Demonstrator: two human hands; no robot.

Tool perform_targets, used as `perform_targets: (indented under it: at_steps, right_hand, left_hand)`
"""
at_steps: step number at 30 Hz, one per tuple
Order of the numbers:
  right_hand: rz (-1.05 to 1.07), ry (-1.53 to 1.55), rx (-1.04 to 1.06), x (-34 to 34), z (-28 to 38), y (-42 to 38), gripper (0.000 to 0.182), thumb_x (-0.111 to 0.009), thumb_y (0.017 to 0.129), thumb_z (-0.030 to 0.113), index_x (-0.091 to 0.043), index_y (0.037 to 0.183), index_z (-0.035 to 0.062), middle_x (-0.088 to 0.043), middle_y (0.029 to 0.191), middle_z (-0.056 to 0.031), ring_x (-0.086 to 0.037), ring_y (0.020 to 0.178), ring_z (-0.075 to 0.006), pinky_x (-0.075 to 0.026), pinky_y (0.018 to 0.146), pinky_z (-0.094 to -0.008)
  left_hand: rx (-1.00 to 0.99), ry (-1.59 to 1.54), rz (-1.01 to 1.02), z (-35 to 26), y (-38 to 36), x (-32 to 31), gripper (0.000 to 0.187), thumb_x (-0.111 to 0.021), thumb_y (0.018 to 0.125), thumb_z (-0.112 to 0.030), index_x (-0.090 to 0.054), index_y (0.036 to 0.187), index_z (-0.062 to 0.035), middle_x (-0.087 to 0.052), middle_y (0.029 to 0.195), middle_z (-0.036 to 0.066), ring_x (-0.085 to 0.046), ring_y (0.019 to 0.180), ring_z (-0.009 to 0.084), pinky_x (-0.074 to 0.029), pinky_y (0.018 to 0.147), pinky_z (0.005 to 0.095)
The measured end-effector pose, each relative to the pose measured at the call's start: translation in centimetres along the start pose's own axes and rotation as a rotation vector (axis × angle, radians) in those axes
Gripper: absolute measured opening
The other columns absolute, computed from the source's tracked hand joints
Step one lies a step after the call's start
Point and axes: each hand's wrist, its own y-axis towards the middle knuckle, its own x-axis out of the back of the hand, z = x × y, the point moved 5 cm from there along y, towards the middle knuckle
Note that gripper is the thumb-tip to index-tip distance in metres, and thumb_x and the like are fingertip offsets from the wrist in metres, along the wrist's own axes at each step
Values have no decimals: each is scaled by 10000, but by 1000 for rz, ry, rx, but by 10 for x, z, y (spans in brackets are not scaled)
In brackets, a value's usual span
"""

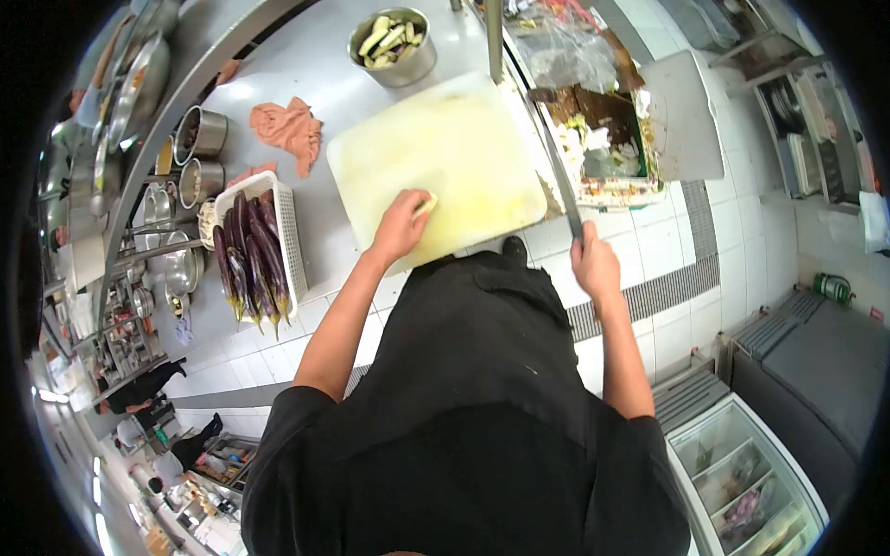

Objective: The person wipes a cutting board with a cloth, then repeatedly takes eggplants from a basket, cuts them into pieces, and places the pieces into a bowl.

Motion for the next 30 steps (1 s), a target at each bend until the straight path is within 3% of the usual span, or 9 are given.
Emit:
perform_targets:
  at_steps: [2,4,7,9,16,23,27,29,30]
  right_hand:
    - [21,56,47,-15,15,-7,265,-577,986,195,-487,1198,64,-687,791,-315,-675,771,-536,-526,718,-633]
    - [49,93,95,-26,28,-12,293,-579,974,173,-471,1224,65,-683,775,-309,-674,760,-533,-520,712,-632]
    - [107,70,146,-25,55,-19,308,-585,965,159,-487,1239,59,-686,769,-284,-679,771,-518,-519,712,-617]
    - [95,76,189,-17,76,-19,287,-579,971,158,-517,1233,57,-699,791,-265,-688,790,-500,-524,720,-601]
    - [152,-237,257,-63,97,16,227,-484,1008,116,-457,1216,30,-714,850,-305,-697,796,-515,-535,715,-617]
    - [143,-265,266,-66,105,25,223,-483,989,93,-436,1192,12,-704,837,-338,-698,802,-539,-536,711,-632]
    - [144,-256,272,-66,103,26,212,-487,1020,142,-435,1185,18,-704,833,-330,-695,796,-537,-530,714,-635]
    - [123,-255,295,-65,99,29,230,-491,1031,166,-439,1204,23,-705,841,-323,-694,790,-530,-529,710,-631]
    - [119,-272,290,-65,99,29,240,-494,1033,172,-442,1215,25,-707,844,-318,-694,787,-526,-530,707,-627]
  left_hand:
    - [64,-233,-497,24,37,28,290,-702,919,-37,-600,1190,-30,-670,1126,163,-688,1047,325,-546,896,419]
    - [247,-389,-630,28,93,76,331,-747,908,-86,-593,1196,-31,-706,1072,133,-702,984,243,-543,897,369]
    - [-25,-402,-849,50,177,140,559,-811,867,-191,-554,1328,-8,-694,1161,204,-694,1076,343,-549,955,416]
    - [66,-313,-840,44,199,175,728,-849,831,-275,-510,1410,7,-647,1262,244,-646,1182,389,-529,1018,459]
    - [181,96,-650,23,87,183,668,-805,865,-295,-555,1441,-66,-606,1364,230,-576,1286,410,-486,1082,461]
    - [256,499,-935,109,-107,246,326,-747,810,-65,-701,1133,-52,-697,1156,200,-659,1102,401,-527,956,492]
    - [690,627,-1067,209,-211,307,313,-659,843,-85,-706,1152,-73,-715,1043,223,-691,1006,422,-558,891,511]
    - [1096,616,-788,257,-238,322,497,-668,874,-130,-599,1364,-80,-709,1120,258,-683,1089,429,-545,967,507]
    - [1040,528,-722,281,-244,322,531,-685,873,-134,-586,1392,-80,-705,1172,257,-676,1127,421,-541,983,501]
